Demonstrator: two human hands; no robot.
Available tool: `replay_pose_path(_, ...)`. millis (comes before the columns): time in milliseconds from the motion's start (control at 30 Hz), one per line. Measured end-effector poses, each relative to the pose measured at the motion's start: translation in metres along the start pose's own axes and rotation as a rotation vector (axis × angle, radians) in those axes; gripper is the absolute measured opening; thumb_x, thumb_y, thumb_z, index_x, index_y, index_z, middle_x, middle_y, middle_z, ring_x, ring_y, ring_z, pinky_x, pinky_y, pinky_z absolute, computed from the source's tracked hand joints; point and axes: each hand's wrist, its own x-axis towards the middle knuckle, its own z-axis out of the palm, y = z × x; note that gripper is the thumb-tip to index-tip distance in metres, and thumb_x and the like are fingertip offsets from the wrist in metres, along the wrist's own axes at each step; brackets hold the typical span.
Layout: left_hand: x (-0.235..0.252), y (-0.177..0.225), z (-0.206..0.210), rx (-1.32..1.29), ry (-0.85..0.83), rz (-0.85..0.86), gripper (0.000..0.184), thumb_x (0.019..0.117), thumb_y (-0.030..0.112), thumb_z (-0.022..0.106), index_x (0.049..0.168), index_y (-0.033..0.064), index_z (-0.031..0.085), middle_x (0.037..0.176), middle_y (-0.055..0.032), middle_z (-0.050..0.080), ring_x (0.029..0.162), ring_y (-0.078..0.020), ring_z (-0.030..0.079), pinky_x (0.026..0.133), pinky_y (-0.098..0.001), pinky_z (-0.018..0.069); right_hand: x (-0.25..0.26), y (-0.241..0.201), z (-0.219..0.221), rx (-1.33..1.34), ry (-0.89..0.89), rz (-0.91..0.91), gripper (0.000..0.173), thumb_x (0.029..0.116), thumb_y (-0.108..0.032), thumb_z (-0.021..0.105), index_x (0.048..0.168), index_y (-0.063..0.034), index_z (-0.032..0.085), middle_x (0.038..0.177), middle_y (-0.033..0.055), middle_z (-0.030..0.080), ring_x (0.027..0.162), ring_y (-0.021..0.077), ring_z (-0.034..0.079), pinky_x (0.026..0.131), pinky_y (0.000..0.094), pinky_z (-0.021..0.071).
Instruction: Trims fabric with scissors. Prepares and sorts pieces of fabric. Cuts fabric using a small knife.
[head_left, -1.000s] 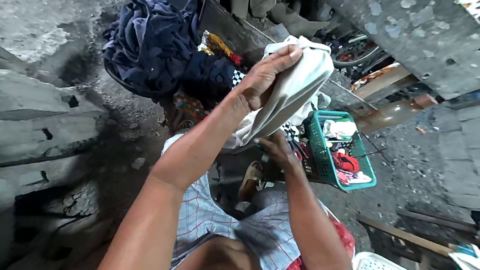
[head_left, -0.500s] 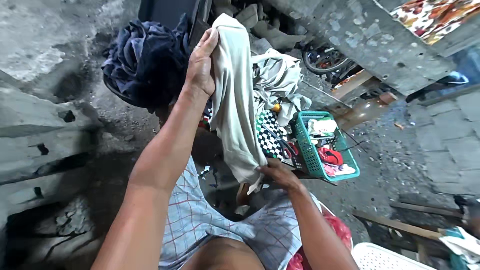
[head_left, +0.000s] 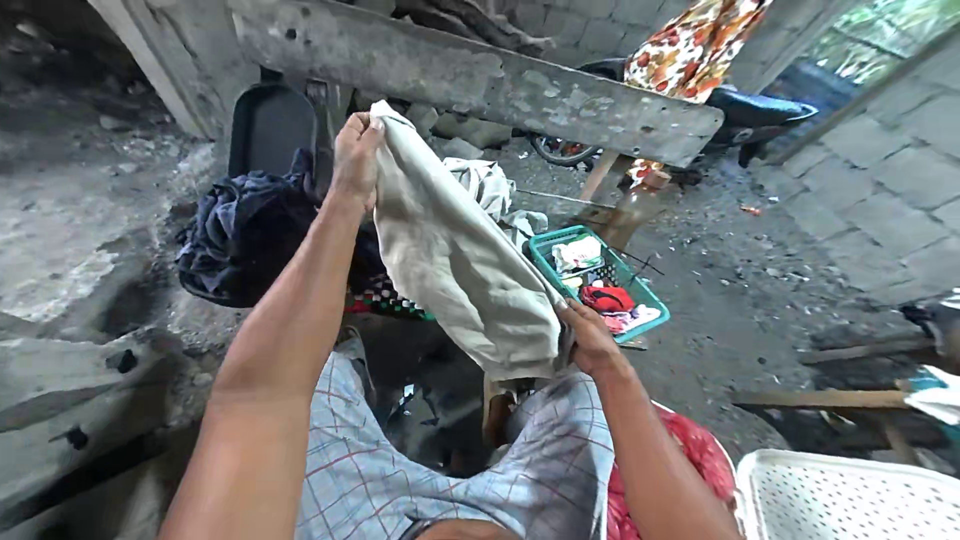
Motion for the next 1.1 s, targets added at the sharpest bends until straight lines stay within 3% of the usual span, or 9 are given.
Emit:
replay_pose_path(167,-0.034,-0.037,0.026,0.730,-0.192,0.019,0.033,0.0998,0.017,0.056,0.129,0.0042,0.061,0.155,-0.0208,0.042,0.137,-0.0362,0.050,0.108,-0.0573,0.0470,0.003,0.001,0.012,0.012,-0.019,-0.010,0.031,0.1105,-0.022,0.041,0.115,-0.0014,0.064,0.096,0.0088,0.071,0.089,0.0173,0.070,0.083,0.0395,0.0602)
replay_pose_path(267,-0.086,-0.063,0.045,0.632,-0.352,0.167,0.028,0.1018,0.017,0.056,0.123,0.0022,0.065,0.147,-0.0187,0.052,0.136,-0.0296,0.052,0.111,-0.0494,0.0466,0.004,0.006,0.013,0.041,-0.019,0.017,0.034,0.1109,-0.023,0.041,0.122,0.0001,0.063,0.102,0.0113,0.071,0.094,0.0189,0.070,0.087,0.0403,0.0600)
replay_pose_path(433,-0.168,-0.071,0.077,0.248,-0.786,-0.075,0.027,0.1060,0.017,0.049,0.099,0.0000,0.069,0.087,-0.0100,0.073,0.077,-0.0185,0.071,0.074,-0.0406,0.0602,0.001,0.004,0.014,0.149,0.034,0.037,0.036,0.1118,-0.022,0.036,0.133,-0.0005,0.056,0.112,0.0139,0.070,0.103,0.0221,0.070,0.093,0.0445,0.0589)
replay_pose_path(567,-0.209,-0.093,0.098,0.513,-1.436,-0.084,0.028,0.1027,0.023,0.056,0.111,0.0016,0.071,0.102,-0.0195,0.071,0.099,-0.0356,0.068,0.091,-0.0608,0.0514,-0.004,0.000,0.024,0.224,0.020,0.012,0.034,0.1105,-0.019,0.036,0.135,-0.0021,0.052,0.114,0.0150,0.069,0.104,0.0241,0.069,0.093,0.0476,0.0586)
replay_pose_path(667,-0.247,-0.125,0.099,0.551,-1.569,-0.251,0.034,0.1032,0.028,0.061,0.128,0.0048,0.066,0.119,-0.0224,0.068,0.111,-0.0399,0.065,0.096,-0.0646,0.0492,-0.008,-0.005,0.037,0.274,-0.009,-0.030,0.035,0.1100,-0.017,0.035,0.137,-0.0055,0.052,0.114,0.0122,0.069,0.103,0.0209,0.070,0.092,0.0439,0.0590)
replay_pose_path(733,-0.268,-0.151,0.100,0.399,-1.453,-0.382,0.035,0.1053,0.023,0.056,0.131,0.0011,0.062,0.115,-0.0226,0.068,0.101,-0.0360,0.068,0.089,-0.0585,0.0538,-0.009,-0.008,0.044,0.316,-0.061,-0.091,0.035,0.1094,-0.015,0.035,0.139,-0.0060,0.050,0.112,0.0092,0.070,0.101,0.0167,0.070,0.091,0.0386,0.0597)
replay_pose_path(833,-0.286,-0.143,0.100,-0.227,-0.852,-0.853,0.028,0.1078,0.016,0.043,0.121,-0.0024,0.060,0.101,-0.0100,0.072,0.087,-0.0159,0.070,0.081,-0.0351,0.0587,-0.011,-0.013,0.050,0.395,-0.085,-0.133,0.033,0.1080,-0.010,0.034,0.137,-0.0041,0.049,0.108,0.0076,0.072,0.097,0.0142,0.072,0.089,0.0341,0.0609)
replay_pose_path(967,-0.297,-0.107,0.102,-0.732,-0.230,-1.056,0.032,0.1083,0.025,0.036,0.120,0.0061,0.059,0.102,-0.0088,0.072,0.096,-0.0197,0.070,0.085,-0.0416,0.0589,-0.012,0.013,0.029,0.407,-0.083,-0.061,0.041,0.1057,-0.013,0.039,0.145,-0.0040,0.044,0.119,0.0145,0.068,0.106,0.0221,0.069,0.094,0.0440,0.0587)
replay_pose_path(1100,-0.296,-0.095,0.098,-0.919,0.003,-0.977,0.055,0.1095,0.052,0.026,0.133,0.0114,0.055,0.119,-0.0113,0.068,0.111,-0.0245,0.065,0.094,-0.0476,0.0552,-0.031,0.048,0.018,0.442,-0.026,0.082,0.045,0.1051,-0.022,0.044,0.147,-0.0059,0.045,0.128,0.0151,0.065,0.116,0.0251,0.064,0.100,0.0482,0.0549)
